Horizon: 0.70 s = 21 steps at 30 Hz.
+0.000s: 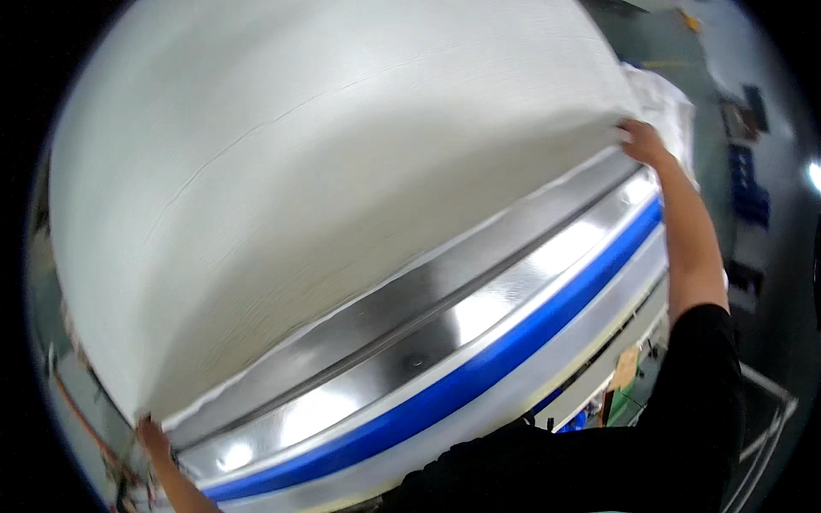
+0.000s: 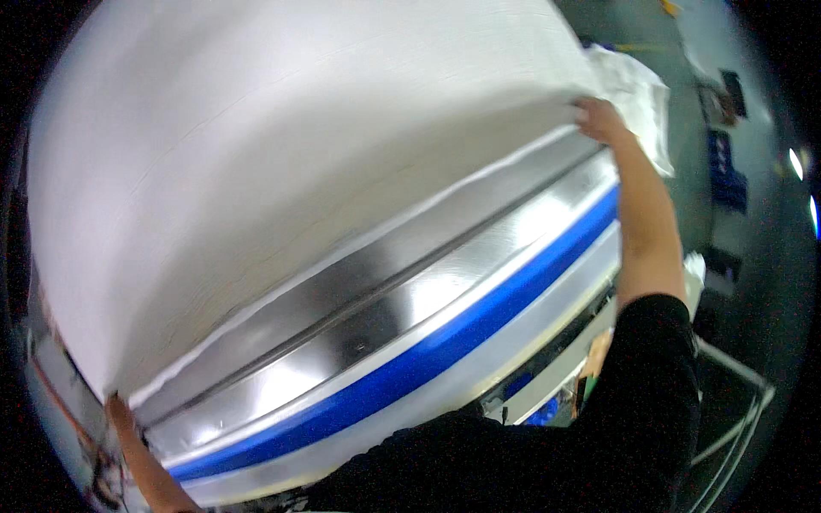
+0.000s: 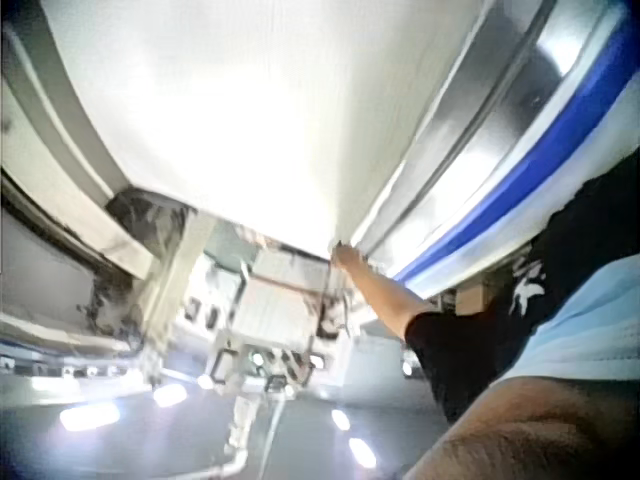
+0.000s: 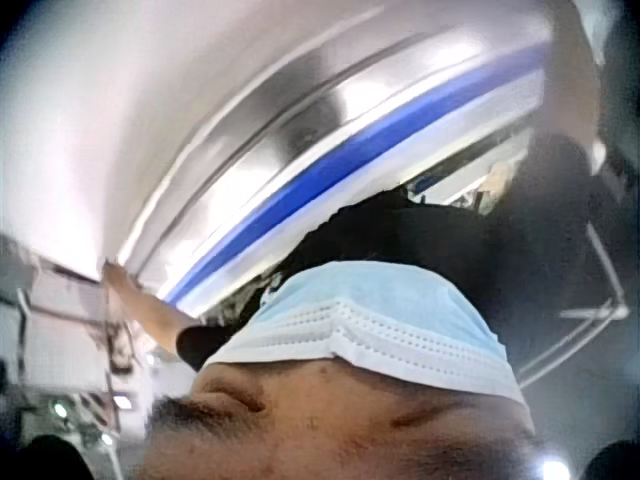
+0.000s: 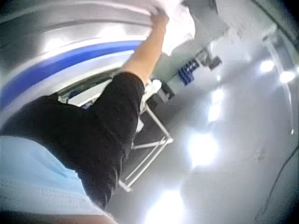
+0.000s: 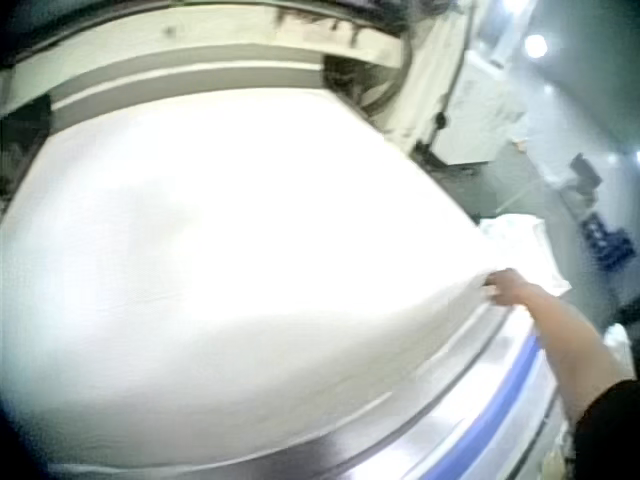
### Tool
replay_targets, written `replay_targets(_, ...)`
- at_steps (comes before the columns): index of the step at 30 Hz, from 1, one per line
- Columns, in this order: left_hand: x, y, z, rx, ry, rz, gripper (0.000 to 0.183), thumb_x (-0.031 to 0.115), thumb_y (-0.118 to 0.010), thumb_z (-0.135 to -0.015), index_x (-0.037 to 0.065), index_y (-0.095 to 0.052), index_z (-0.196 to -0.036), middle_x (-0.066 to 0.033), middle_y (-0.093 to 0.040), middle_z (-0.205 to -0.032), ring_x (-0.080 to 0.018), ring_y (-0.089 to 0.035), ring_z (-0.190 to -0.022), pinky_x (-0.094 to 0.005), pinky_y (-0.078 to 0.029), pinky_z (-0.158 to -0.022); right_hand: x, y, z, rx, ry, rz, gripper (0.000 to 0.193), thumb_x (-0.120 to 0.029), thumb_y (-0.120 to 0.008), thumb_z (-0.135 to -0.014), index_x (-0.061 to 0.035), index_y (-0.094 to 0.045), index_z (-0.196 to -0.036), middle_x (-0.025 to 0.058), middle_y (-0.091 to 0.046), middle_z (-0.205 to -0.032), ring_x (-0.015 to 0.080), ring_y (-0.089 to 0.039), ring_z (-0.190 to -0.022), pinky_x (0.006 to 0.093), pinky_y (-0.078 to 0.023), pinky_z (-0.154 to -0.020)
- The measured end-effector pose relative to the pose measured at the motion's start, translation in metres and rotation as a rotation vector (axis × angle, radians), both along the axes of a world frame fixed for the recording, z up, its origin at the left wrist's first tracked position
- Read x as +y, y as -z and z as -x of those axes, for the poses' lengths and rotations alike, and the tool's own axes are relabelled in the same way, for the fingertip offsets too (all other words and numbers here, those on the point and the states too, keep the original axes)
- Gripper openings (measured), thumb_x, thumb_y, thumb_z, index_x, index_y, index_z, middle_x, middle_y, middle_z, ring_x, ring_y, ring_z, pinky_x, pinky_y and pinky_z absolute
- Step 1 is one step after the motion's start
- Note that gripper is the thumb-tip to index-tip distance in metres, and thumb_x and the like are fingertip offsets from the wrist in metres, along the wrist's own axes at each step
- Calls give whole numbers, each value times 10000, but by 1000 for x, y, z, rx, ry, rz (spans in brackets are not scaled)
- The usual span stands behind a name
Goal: The person repeatedly feeds individual white paper sheets into a machine's input slot, aligning and inserting each sheet by hand. The person also briefly adjusts the head-mounted camera strap during the task.
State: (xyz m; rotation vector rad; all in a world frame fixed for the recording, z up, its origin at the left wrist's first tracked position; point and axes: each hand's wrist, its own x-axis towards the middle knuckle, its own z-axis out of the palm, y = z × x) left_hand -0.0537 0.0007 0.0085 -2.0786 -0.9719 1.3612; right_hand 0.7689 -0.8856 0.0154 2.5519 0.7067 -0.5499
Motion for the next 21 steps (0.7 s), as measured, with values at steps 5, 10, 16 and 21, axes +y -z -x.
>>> replay_targets(5, -17, -4, 19, -9, 246, -55, 343, 281, -618, -799, 106, -581, -1091, -62, -560, -1146, -233, -489, -1136, -406, -320, -1007, -63, 39, -41, -74, -74, 26, 303, -140, -482, -873, -33, -581, -1139, 162, -586, -1160, 330, -530, -1089, 405, -408, -936)
replay_targets(10, -45, -5, -45, -279, 60, -45, 210, 129, -521, -812, 143, -654, -974, -71, -651, -1050, -195, -590, -1043, -360, -341, -1022, -128, 44, -86, -257, -110, 184, 356, -90, -420, -890, -9, -519, -1222, 187, -571, -1187, 340, -548, -1080, 402, -426, -928)
replay_targets(16, -68, -22, -82, -226, -62, -89, 235, 141, -627, -757, 166, -672, -986, -48, -664, -1011, -193, -600, -1030, -338, -316, -1051, -149, 57, -102, -179, -131, 43, 409, -110, -414, -884, 5, -473, -1272, 197, -539, -1241, 337, -518, -1133, 397, -413, -954)
replay_targets(21, -71, -20, -79, -227, -35, -104, 230, 130, -569, -798, 157, -668, -1004, -61, -658, -1043, -199, -596, -1041, -336, -334, -1043, -161, 67, -108, -171, -241, -121, 415, -101, -409, -869, 0, -480, -1265, 198, -567, -1197, 338, -532, -1110, 393, -421, -940)
